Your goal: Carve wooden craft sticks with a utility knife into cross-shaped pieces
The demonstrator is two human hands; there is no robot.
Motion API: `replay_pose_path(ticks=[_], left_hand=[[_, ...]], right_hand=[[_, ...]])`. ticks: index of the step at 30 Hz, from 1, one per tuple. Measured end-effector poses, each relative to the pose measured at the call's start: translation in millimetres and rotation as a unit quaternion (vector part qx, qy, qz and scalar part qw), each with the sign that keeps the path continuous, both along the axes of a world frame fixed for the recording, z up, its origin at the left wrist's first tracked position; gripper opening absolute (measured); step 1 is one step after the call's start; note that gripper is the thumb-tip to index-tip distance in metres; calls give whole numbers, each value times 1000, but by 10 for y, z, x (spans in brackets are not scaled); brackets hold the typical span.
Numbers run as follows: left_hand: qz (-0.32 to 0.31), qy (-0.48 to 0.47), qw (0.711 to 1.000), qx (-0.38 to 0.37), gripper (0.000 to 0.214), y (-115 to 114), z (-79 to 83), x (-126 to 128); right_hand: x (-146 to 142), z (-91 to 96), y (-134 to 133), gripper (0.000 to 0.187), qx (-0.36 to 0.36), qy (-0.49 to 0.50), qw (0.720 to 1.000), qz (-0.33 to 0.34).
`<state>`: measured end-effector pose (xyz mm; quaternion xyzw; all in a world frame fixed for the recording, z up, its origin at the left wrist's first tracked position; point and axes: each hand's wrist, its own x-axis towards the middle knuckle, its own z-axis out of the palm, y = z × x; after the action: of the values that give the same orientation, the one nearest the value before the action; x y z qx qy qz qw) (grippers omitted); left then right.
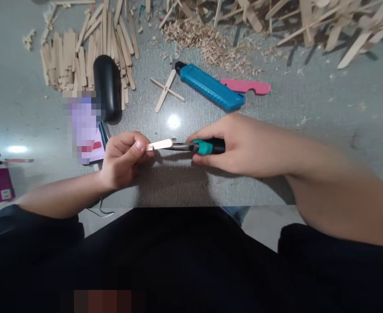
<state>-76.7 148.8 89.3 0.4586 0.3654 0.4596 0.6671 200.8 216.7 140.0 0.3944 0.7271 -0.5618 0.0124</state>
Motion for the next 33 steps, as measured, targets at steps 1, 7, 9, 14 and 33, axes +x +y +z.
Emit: replay_pose_path(ticks=[1, 7, 9, 14, 33], left_hand=[[-2, 1, 1000, 2, 41, 2, 2, 1], [-3, 17, 1000, 10, 42, 15, 26, 12], [-5, 21, 1000, 12, 45, 20, 30, 15], [-9, 42, 999, 26, 47, 22, 29, 11], [-66, -31, 996, 52, 39, 16, -24, 8]], right_hand=[[1, 13, 12, 31, -19, -13, 1000, 13], [21, 48, 55, 40, -73, -43, 995, 44], [23, 57, 57, 41, -81, -44, 995, 44], [10, 78, 46, 42, -81, -41, 995, 35], [-14, -38, -70, 47, -23, -46, 997, 49]])
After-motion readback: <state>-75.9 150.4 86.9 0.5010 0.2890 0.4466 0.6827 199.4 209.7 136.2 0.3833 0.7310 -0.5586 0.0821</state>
